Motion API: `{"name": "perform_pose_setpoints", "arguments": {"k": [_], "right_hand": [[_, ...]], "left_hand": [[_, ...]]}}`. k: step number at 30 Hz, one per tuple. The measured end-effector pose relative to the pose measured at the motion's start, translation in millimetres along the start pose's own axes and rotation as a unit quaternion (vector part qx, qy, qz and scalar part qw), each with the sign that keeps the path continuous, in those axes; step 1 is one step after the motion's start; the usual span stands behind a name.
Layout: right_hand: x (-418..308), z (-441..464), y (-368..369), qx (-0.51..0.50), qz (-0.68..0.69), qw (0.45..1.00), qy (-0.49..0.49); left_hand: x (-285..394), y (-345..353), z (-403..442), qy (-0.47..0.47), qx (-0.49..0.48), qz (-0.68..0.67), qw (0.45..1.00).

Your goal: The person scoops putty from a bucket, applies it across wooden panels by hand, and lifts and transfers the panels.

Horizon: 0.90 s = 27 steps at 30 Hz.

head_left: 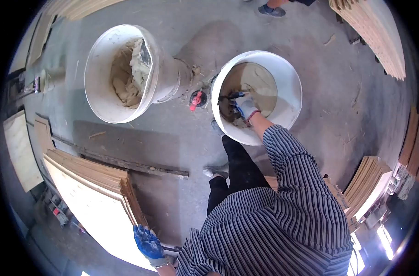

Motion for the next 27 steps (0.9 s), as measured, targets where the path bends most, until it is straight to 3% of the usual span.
{"name": "perform_pose_setpoints", "arguments": {"k": [1,2,3,4,6,8,9,10,11,12,13,14,15,18,19,20,21,23,26,27], "right_hand": [[-1.4,-3.0,-8.9,-0.101,0.178,0.976,0.076],[-7.1,-6.1,-17.8,-0.2,0.346,0.905,0.147],[-10.3,-9.0,-25.8,-0.213,0.474,0.826,0.217],[-0.3,-8.7,-32.6,-0.215,0.475,0.827,0.213],[26.8,-2.3,-36.3,-0.266,0.425,0.864,0.049],[43.1,-9.9,-33.7,-0.238,0.361,0.884,-0.178],[4.2,-26.4,-57.9,-0.256,0.606,0.744,0.116],[-37.8,-52.6,-83.8,-0.203,0.558,0.795,0.124],[0.0,-36.2,-76.4,-0.18,0.254,0.923,-0.225],[-14.2,-49.4,-91.7,-0.174,0.513,0.84,0.031],[-21.9,-56.4,-108.1,-0.172,0.578,0.786,0.135],[12.4,-43.7,-105.4,-0.124,0.284,0.934,-0.178],[10.4,-48.0,-122.6,-0.192,0.567,0.799,0.045],[-28.7,-81.7,-139.6,-0.213,0.551,0.806,-0.038],[-22.3,-81.0,-143.2,-0.135,0.425,0.881,-0.156],[-38.9,-86.2,-145.4,-0.045,0.287,0.918,-0.271],[-54.7,-92.4,-143.0,-0.047,0.282,0.913,-0.29],[-99.6,-135.6,-136.1,-0.158,0.566,0.804,-0.091],[-212.6,-242.8,-97.0,-0.17,0.481,0.853,-0.111],[-214.7,-249.8,-73.2,-0.158,0.409,0.87,-0.227]], "left_hand": [[-6.8,-3.3,3.3,-0.055,0.009,-0.136,0.989],[-10.6,-5.6,6.8,-0.052,0.01,-0.14,0.989],[-14.2,-9.1,9.7,-0.058,-0.005,-0.167,0.984],[-15.3,-10.5,10.5,-0.062,-0.02,-0.195,0.979],[-5.7,-2.0,9.9,-0.07,-0.008,-0.224,0.972],[2.7,1.1,10.0,-0.058,0.019,-0.267,0.962],[3.3,0.5,8.3,-0.072,0.018,-0.271,0.96],[2.0,-0.8,5.8,-0.087,0.017,-0.276,0.957],[-1.1,0.4,6.6,-0.098,0.032,-0.287,0.952],[-5.0,-1.7,4.5,-0.077,0.045,-0.311,0.946],[-9.6,-4.3,0.2,-0.081,0.046,-0.331,0.939],[-15.7,-8.7,-3.1,-0.087,0.043,-0.35,0.932],[-24.0,-14.2,-6.3,-0.085,0.048,-0.356,0.929],[-70.5,-39.7,-7.8,-0.097,0.086,-0.428,0.894],[-96.6,-52.0,-6.1,-0.082,0.089,-0.448,0.886],[-113.8,-61.9,-8.7,-0.072,0.088,-0.466,0.877],[-130.6,-73.7,-9.8,-0.075,0.09,-0.489,0.864],[-168.5,-97.3,-14.4,-0.071,0.088,-0.527,0.842],[-235.1,-142.2,-9.9,-0.06,0.118,-0.57,0.811],[-262.3,-163.1,-6.4,-0.045,0.117,-0.576,0.808]]}}
Point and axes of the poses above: each hand's wrist, its own z-axis towards the middle knuckle, its own y-axis out of the palm, x = y × z, the point moved 2 cm from there along z, towards the middle knuckle, and after that the axes turned 5 degrees about -y, right-handed, at the moved point
